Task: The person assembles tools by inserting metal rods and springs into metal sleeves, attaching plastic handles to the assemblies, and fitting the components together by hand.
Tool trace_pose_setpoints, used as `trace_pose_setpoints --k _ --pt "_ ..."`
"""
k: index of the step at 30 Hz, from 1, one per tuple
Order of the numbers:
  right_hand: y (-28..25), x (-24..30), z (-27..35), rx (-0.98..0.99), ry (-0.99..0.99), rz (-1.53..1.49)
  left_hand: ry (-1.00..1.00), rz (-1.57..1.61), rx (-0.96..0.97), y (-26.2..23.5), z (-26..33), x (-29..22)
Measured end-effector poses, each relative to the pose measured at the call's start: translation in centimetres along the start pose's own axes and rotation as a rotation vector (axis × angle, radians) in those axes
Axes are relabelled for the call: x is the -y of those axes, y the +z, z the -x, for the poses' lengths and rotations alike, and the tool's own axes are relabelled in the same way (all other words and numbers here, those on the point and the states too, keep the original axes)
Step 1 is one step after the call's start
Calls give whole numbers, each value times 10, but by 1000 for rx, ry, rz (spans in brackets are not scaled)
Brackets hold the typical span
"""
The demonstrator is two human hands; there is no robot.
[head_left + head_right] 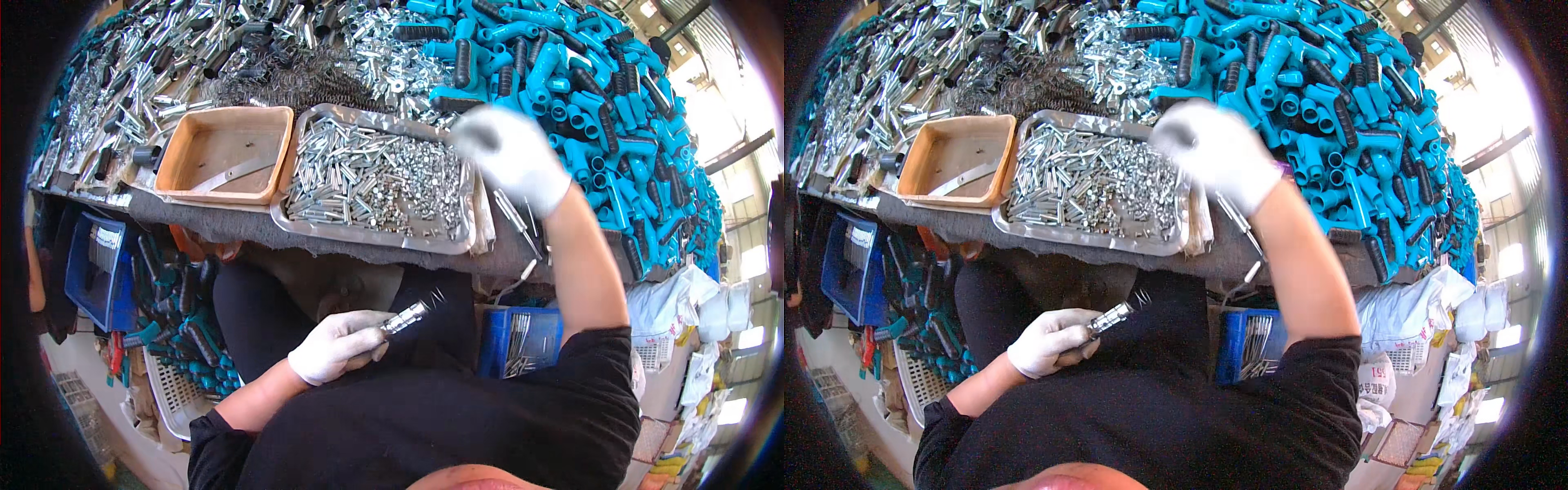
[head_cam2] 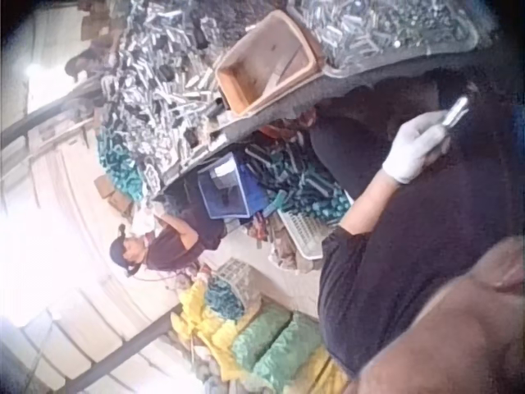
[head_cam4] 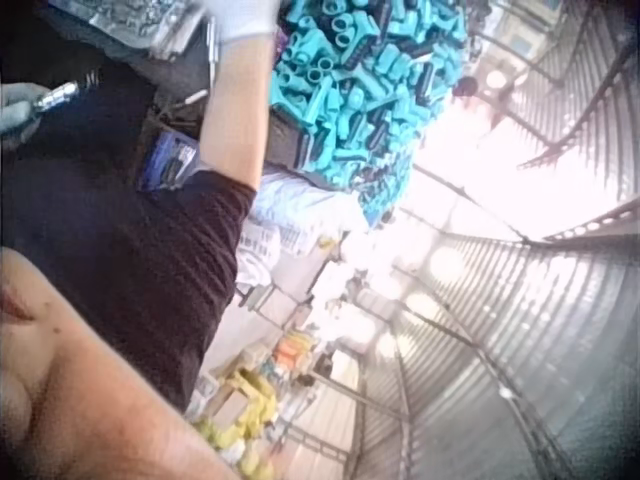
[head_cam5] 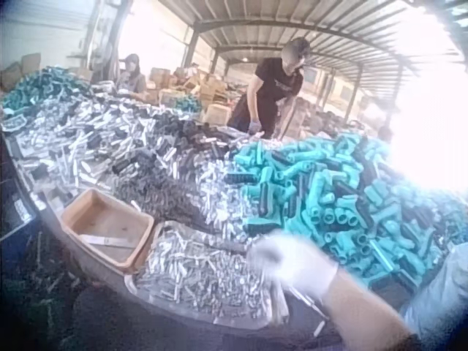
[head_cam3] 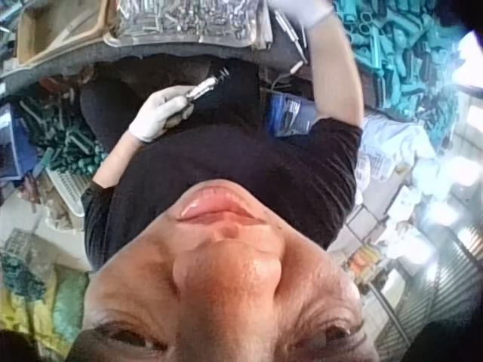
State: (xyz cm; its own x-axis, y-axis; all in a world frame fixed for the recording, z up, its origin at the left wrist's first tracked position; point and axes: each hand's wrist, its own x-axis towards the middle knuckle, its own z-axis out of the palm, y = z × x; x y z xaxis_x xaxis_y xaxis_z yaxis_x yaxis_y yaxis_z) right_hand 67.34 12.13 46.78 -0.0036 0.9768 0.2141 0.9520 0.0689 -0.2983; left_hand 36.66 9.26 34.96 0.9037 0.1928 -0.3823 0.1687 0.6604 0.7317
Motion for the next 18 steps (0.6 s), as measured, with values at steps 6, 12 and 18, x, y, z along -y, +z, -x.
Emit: trace_pose_setpoints --k 6,12,18 --pt "-22 -177 -106 -54 258 647 -83 -16 41 -15 -20 -1" --pt "2 -177 -159 232 526 816 -107 -21 2 -29 -23 -6" --pt "-26 -174 -153 238 373 990 -79 -26 5 -35 -24 -8"
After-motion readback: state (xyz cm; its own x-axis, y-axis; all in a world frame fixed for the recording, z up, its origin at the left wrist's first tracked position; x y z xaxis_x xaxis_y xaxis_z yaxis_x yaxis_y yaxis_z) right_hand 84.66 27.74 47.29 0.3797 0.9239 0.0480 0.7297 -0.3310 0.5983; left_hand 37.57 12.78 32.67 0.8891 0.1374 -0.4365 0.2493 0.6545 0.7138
